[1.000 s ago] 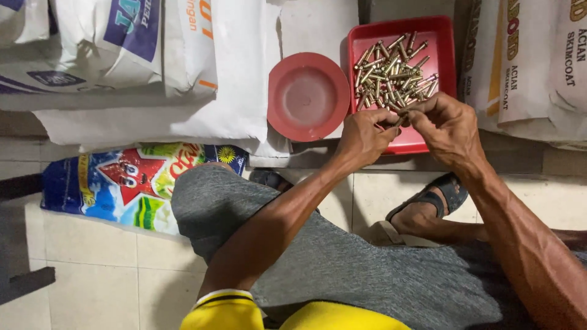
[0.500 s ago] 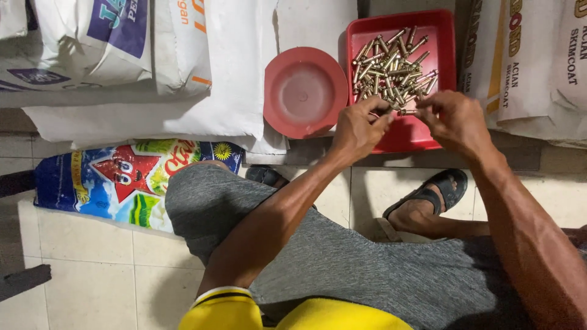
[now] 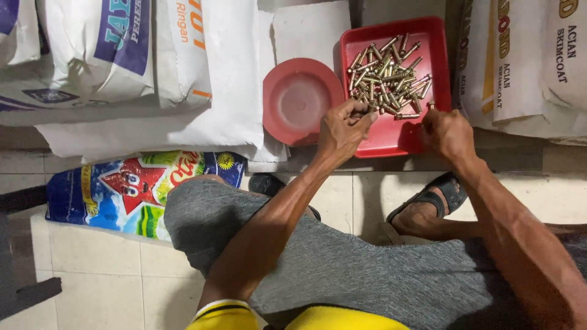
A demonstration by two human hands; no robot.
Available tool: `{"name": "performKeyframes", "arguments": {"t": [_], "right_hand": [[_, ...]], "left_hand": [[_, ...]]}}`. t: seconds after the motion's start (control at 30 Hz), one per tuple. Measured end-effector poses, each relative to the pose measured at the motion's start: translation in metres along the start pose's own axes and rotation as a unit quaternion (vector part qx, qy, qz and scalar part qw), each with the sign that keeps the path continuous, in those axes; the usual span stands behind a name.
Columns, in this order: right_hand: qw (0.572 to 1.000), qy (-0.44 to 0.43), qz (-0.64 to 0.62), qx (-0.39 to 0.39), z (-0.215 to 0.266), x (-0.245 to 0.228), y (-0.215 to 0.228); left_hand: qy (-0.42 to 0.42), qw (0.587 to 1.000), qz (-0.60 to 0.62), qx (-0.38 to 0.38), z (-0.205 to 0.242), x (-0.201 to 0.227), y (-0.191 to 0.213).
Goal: Assembling metal bolts and washers by hand in a storage area.
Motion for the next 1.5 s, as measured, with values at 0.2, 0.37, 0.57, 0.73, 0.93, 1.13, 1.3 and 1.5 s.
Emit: {"name": "performKeyframes", "arguments": {"t": [0.2, 0.37, 0.57, 0.73, 0.93, 1.13, 1.3, 1.5], "right_hand": [[0.940, 0.043, -0.333, 0.053, -0.020, -0.110, 0.125], [0.941, 0.131, -0.310, 0.006, -0.021, -0.159, 0.152], [0.939, 0.275, -0.205, -0.018, -0.022, -0.137, 0.107], [0.944, 0.258, -0.206, -0.019, -0.016, -0.139, 0.104], [0.939, 0.267, -0.218, -0.021, -0.011, -0.155, 0.104], [0.934, 0.255, -0.249, -0.001, -0.010, -0.157, 0.101], [0.932, 0.150, -0.328, 0.027, -0.010, -0.137, 0.074], [0.917, 0.125, -0.378, -0.011, -0.012, -0.172, 0.109]], "left_hand": [[0.023, 0.974, -0.187, -0.129, 0.003, 0.014, -0.006], [-0.111, 0.962, -0.236, -0.086, -0.011, -0.005, -0.022], [-0.165, 0.951, -0.246, -0.085, -0.005, -0.004, -0.022], [-0.214, 0.938, -0.260, -0.087, -0.003, -0.007, -0.023], [-0.295, 0.881, -0.364, -0.059, -0.004, -0.017, -0.028], [-0.278, 0.881, -0.378, -0.063, -0.008, -0.027, -0.030], [-0.290, 0.872, -0.391, -0.049, -0.013, -0.048, -0.026], [-0.238, 0.926, -0.278, -0.087, -0.018, -0.047, -0.032]]}}
Point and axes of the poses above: each hand's wrist, its own z-axis away from the middle knuckle, its own y-axis out of the back of the hand, x = y × z, the point moved 3 cm from there along -z, towards the middle knuckle, and after that the axes turned 15 degrees about -z, right-handed, at the moved point
